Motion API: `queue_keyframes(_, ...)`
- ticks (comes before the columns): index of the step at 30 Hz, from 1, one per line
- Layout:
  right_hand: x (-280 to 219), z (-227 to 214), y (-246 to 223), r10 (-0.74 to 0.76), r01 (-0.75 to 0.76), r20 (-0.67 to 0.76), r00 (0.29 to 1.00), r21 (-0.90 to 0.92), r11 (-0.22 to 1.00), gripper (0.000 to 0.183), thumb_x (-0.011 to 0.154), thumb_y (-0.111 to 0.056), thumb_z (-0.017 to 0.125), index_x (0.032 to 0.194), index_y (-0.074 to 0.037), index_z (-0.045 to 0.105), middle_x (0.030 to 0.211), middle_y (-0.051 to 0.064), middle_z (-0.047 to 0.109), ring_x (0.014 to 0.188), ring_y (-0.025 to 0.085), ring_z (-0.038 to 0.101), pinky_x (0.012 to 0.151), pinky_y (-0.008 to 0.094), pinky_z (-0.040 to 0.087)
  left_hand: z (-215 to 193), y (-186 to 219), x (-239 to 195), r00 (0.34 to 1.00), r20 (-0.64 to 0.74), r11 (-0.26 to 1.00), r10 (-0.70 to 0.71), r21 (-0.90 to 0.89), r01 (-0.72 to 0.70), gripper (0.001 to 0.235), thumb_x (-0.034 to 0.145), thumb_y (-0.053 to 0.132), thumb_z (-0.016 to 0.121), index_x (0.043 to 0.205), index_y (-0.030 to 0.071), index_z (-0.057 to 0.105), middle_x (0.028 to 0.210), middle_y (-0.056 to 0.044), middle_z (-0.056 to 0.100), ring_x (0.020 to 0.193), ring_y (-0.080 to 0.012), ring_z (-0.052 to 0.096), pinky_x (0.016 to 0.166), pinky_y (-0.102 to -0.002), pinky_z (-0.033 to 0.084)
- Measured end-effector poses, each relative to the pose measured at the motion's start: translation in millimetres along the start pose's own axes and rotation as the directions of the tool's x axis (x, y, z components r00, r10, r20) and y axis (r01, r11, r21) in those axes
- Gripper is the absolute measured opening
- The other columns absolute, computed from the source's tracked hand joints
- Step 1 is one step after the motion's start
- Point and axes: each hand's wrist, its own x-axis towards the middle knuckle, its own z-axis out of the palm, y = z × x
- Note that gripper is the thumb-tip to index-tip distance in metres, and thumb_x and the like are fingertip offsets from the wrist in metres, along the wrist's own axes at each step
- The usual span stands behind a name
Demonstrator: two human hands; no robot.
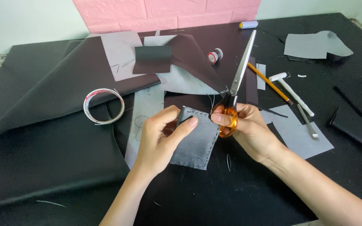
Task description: Trimming the edges of leather pieces with scissors and inspecting the material for quality.
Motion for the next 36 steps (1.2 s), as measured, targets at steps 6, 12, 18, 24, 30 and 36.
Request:
queue_keyframes(6, -3, 3, -4, -0.021, 0.021, 0.006, 1.000, 0.005, 1.000, 0.025, 0.076, -0.008, 0.085, 0.091, 0.006, 0.071, 0.083, 0.014, 0.063, 0.076, 0.022, 0.061, 0.063, 0.030, 0.052, -1, 11, 1, 1.000, -0.006, 0.999, 0.030, -0.028, -0.030, 0.020, 0.092, 0.024, 0.074, 0.078, 0.010, 0.074, 0.059, -0.005, 0.056, 0.056, -0.0118, 0.053, 0.052, -0.025, 0.044)
queue_keyframes(12, 0, 4, -4, -0.138, 0.141, 0.037, 0.990, -0.093, 0.986, 0.021, 0.077, -0.005, 0.086, 0.088, 0.006, 0.072, 0.077, 0.014, 0.065, 0.072, 0.021, 0.063, 0.063, 0.029, 0.053, 0, 37, 3, 0.996, -0.056, 0.997, 0.072, 0.018, -0.072, 0.018, 0.094, 0.022, 0.072, 0.083, 0.008, 0.076, 0.060, -0.004, 0.057, 0.054, -0.0100, 0.054, 0.049, -0.023, 0.043)
queue_keyframes(18, -2, -5, -32, -0.352, 0.436, 0.260, 0.899, -0.598, 0.673, 0.014, 0.073, -0.001, 0.086, 0.082, 0.004, 0.077, 0.066, 0.018, 0.072, 0.064, 0.028, 0.072, 0.065, 0.034, 0.058, -6, 39, 1, 0.993, -0.115, 0.989, 0.026, 0.150, -0.008, 0.017, 0.094, 0.024, 0.072, 0.096, 0.008, 0.080, 0.069, -0.009, 0.069, 0.059, -0.0190, 0.069, 0.052, -0.025, 0.053)
queue_keyframes(24, -5, -5, -43, -0.335, 0.516, 0.413, 0.847, -0.789, 0.333, 0.016, 0.068, 0.003, 0.079, 0.084, 0.001, 0.081, 0.064, 0.019, 0.073, 0.050, 0.032, 0.068, 0.061, 0.035, 0.059, -11, 43, 6, 0.987, -0.115, 0.979, 0.110, 0.184, -0.088, 0.015, 0.096, 0.023, 0.069, 0.102, 0.011, 0.077, 0.078, -0.010, 0.073, 0.069, -0.0235, 0.074, 0.058, -0.031, 0.060)
queue_keyframes(30, -2, -11, -37, -0.346, 0.535, 0.452, 0.822, -0.821, 0.198, 0.018, 0.070, -0.004, 0.079, 0.088, 0.000, 0.080, 0.070, 0.019, 0.075, 0.064, 0.037, 0.075, 0.068, 0.039, 0.062, -12, 39, 4, 0.992, -0.097, 0.978, 0.081, 0.201, -0.060, 0.020, 0.095, 0.029, 0.070, 0.102, 0.012, 0.077, 0.081, -0.012, 0.076, 0.072, -0.0280, 0.078, 0.059, -0.034, 0.064)
queue_keyframes(36, 1, -21, -34, -0.397, 0.532, 0.448, 0.801, -0.837, 0.128, 0.020, 0.068, -0.013, 0.082, 0.087, -0.005, 0.080, 0.063, 0.013, 0.071, 0.050, 0.031, 0.066, 0.056, 0.032, 0.055, -13, 32, 3, 0.994, -0.091, 0.981, 0.067, 0.190, -0.049, 0.020, 0.093, 0.031, 0.073, 0.101, 0.014, 0.077, 0.082, -0.011, 0.077, 0.071, -0.0259, 0.078, 0.059, -0.033, 0.064)
